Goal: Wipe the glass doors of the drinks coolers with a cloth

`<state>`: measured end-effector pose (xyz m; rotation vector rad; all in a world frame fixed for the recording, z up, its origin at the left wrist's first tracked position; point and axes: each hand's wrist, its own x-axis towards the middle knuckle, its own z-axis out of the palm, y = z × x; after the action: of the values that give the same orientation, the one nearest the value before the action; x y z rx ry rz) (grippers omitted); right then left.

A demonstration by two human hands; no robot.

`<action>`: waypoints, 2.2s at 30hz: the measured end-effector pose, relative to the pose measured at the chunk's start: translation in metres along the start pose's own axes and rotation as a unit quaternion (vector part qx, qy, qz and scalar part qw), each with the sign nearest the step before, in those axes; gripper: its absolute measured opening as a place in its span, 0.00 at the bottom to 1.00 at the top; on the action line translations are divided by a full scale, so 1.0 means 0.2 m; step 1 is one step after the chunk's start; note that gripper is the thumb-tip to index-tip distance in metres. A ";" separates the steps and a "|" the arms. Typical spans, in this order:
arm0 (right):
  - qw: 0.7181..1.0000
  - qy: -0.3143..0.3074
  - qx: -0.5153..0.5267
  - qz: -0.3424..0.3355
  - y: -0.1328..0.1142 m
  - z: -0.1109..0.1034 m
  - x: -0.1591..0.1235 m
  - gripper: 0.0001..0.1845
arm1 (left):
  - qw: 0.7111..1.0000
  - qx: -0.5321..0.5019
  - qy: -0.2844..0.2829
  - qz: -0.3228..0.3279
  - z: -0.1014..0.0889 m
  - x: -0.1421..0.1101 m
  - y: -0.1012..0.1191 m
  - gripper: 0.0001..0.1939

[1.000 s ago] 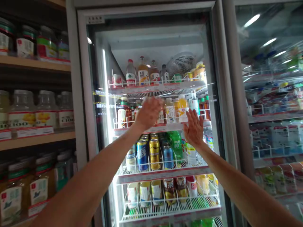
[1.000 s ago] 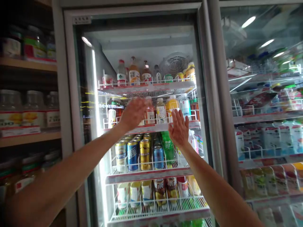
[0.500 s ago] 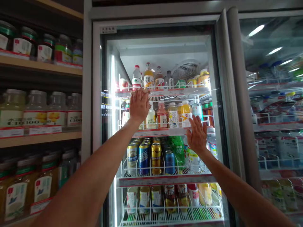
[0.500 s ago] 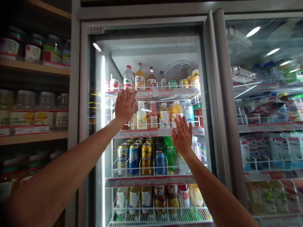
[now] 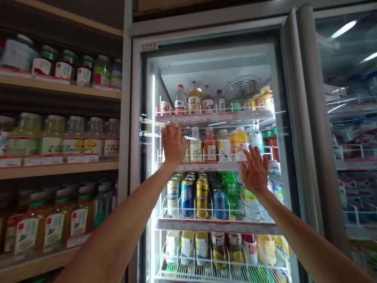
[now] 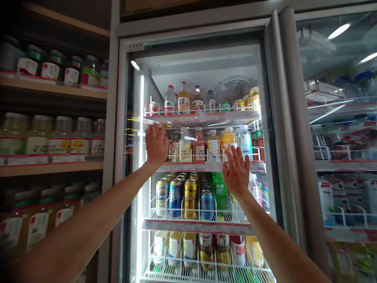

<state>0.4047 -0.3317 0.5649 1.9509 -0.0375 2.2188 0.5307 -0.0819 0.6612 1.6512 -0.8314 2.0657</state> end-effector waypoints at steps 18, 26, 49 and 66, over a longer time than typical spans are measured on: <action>1.000 -0.012 -0.015 0.001 0.01 0.02 -0.01 0.25 | 0.953 -0.066 -0.117 0.271 -0.15 -0.39 -0.13 0.21; 1.000 -0.013 -0.017 -0.001 0.01 0.02 -0.01 0.24 | 0.990 -0.015 -0.061 0.129 -0.22 -0.60 -0.17 0.23; 1.000 -0.013 -0.023 -0.002 0.01 0.02 -0.01 0.25 | 0.974 -0.027 -0.107 0.198 -0.26 -0.72 -0.11 0.25; 1.000 -0.018 -0.015 0.006 0.01 0.01 -0.01 0.26 | 0.944 -0.085 -0.135 0.288 -0.15 -0.47 0.00 0.22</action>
<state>0.4073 -0.3346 0.5630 1.9796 -0.0877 2.1765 0.5312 -0.0549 0.5654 1.7626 -1.7079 2.0489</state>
